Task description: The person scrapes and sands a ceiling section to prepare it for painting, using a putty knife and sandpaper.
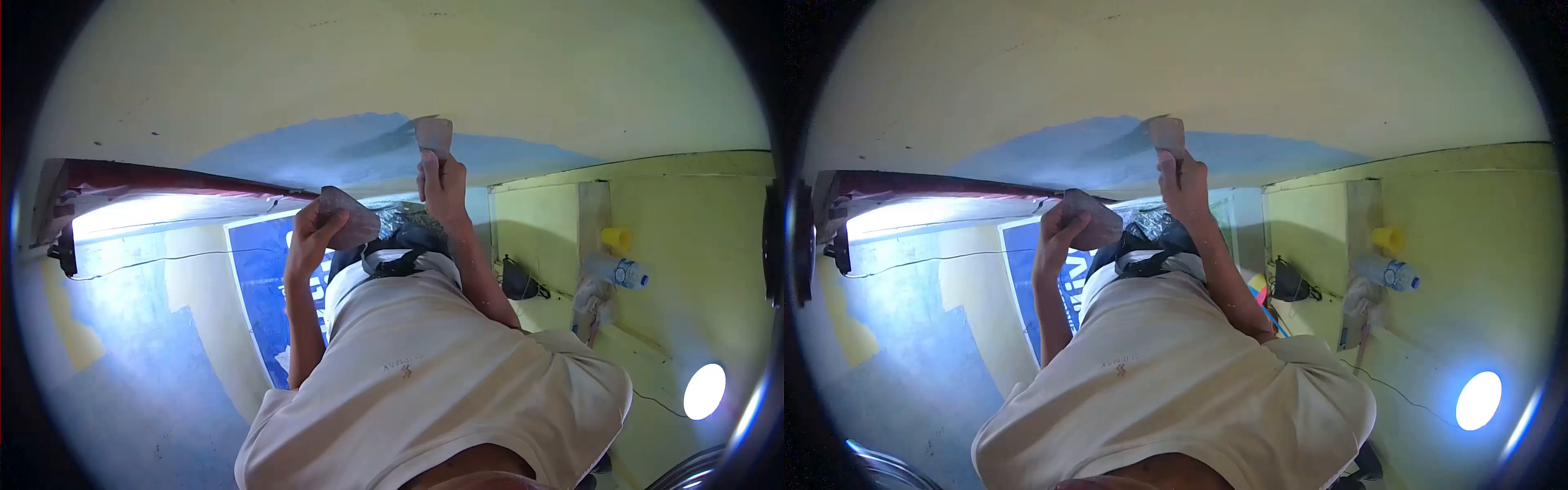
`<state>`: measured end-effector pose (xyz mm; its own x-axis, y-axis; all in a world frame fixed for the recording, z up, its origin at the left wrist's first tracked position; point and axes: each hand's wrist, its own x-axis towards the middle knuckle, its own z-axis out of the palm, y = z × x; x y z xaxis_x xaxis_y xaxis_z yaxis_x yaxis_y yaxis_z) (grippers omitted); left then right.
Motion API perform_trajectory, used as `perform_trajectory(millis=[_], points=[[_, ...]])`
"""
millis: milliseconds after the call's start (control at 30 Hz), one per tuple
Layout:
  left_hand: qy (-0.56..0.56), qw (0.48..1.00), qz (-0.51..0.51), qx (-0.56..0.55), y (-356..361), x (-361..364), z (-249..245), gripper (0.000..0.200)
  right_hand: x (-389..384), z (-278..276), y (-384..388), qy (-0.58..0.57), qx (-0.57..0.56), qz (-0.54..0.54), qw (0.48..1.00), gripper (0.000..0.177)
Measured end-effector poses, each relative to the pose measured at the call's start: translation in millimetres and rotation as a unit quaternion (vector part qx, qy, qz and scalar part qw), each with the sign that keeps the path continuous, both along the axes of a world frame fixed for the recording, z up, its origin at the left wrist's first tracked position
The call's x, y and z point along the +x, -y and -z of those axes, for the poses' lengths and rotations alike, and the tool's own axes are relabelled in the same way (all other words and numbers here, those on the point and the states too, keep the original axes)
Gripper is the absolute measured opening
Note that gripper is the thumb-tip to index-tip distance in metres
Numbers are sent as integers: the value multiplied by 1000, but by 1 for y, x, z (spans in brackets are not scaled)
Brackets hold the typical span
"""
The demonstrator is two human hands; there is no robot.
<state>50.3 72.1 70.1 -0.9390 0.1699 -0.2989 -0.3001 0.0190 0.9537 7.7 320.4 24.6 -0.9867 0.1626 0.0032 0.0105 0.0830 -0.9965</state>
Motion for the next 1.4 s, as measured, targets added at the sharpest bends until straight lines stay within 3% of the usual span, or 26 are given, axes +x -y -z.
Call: perform_trajectory(millis=[67,233,333,633,733,833,967,1100,1133,1233,1367,1400], points=[[-15,1000,-9,-1,2,-1,9,21,2,15,-4,1,1,-7,1000,37],[13,1000,-6,8,6,-2,11,21,-2,-20,17,-34,-37,28,998,39],[-6,1000,6,8,14,-9,15,21,7,-5,12,24,-45,12,999,40],[4,999,30,21,25,-20,18,19,10,3,24,18,-126,44,991,41],[-6,998,54,-9,31,-18,17,18,4,1,28,-5,-84,52,995,42],[-6,999,53,7,39,-29,16,18,13,-8,28,64,-135,54,987,43],[0,998,60,-2,45,-30,19,16,6,-9,33,5,-147,59,987,40],[-28,997,75,8,46,-37,16,16,13,8,26,29,-203,27,978,43],[-32,996,83,8,49,-39,25,16,7,-16,32,4,-177,33,984,44],[-17,994,106,-10,55,-40,30,16,4,-8,30,-16,-151,31,988,44],[-10,995,95,14,55,-38,28,17,9,-35,42,22,-177,75,981,44],[0,995,97,20,56,-37,28,18,7,-26,40,6,-123,60,991,47]])
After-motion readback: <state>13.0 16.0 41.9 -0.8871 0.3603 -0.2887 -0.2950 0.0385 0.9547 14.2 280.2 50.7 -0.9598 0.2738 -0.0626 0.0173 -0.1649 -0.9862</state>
